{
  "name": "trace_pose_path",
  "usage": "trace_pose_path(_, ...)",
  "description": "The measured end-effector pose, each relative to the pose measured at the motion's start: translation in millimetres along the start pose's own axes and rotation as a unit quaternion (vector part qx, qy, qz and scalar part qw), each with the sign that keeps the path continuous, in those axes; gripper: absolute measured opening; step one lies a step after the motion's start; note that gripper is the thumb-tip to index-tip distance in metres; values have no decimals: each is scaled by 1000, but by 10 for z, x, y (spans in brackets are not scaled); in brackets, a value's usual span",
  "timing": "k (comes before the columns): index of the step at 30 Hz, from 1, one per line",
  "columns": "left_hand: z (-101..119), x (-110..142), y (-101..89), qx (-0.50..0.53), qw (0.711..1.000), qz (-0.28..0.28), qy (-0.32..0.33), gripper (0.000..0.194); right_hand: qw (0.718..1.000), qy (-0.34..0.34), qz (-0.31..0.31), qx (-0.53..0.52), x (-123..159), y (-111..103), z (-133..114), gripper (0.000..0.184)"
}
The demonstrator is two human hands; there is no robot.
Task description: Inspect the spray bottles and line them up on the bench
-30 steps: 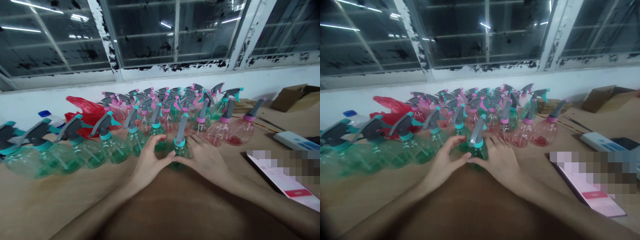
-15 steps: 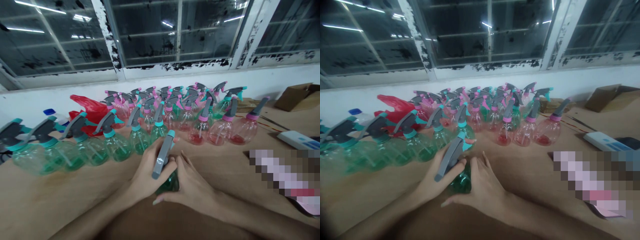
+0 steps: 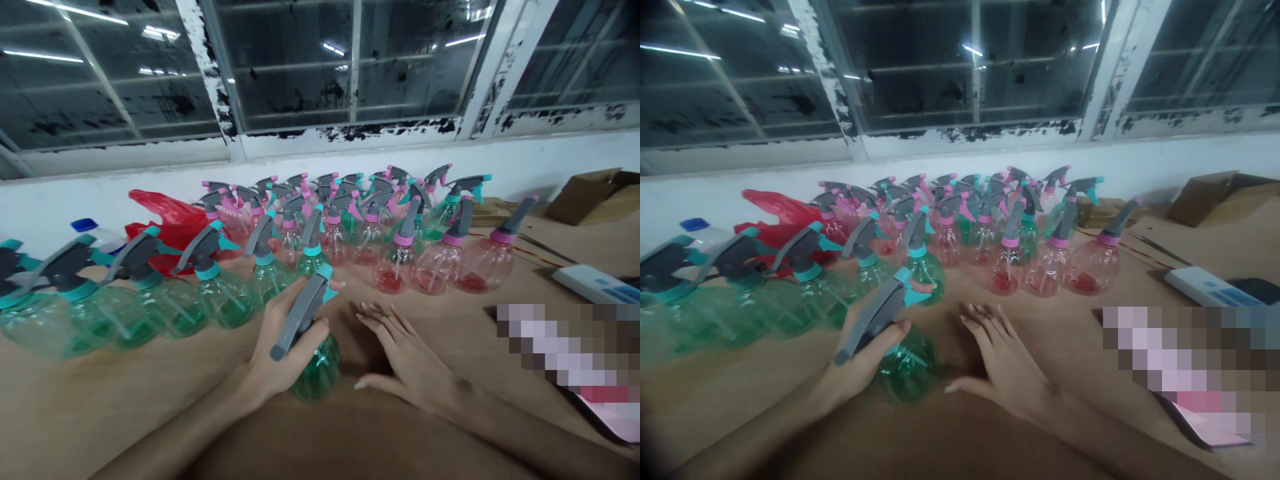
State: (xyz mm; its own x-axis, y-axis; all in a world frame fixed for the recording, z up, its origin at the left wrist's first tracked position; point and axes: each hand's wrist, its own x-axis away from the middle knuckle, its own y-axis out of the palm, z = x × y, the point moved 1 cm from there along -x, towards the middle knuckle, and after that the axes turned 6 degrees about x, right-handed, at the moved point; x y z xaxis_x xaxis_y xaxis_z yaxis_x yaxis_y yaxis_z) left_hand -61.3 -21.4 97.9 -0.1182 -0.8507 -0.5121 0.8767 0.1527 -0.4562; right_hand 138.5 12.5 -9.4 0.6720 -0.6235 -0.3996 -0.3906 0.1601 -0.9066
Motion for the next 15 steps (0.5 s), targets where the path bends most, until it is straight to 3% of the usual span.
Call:
trace_pose_path(7,-14,-25,-13,-22,999,-32,-17,25,1000,12,-17,-18,70,25,171,74)
trace_pose_path(15,12,-45,-9,3,999,-49,0,31,1000,13,0,-21,79,29,163,75)
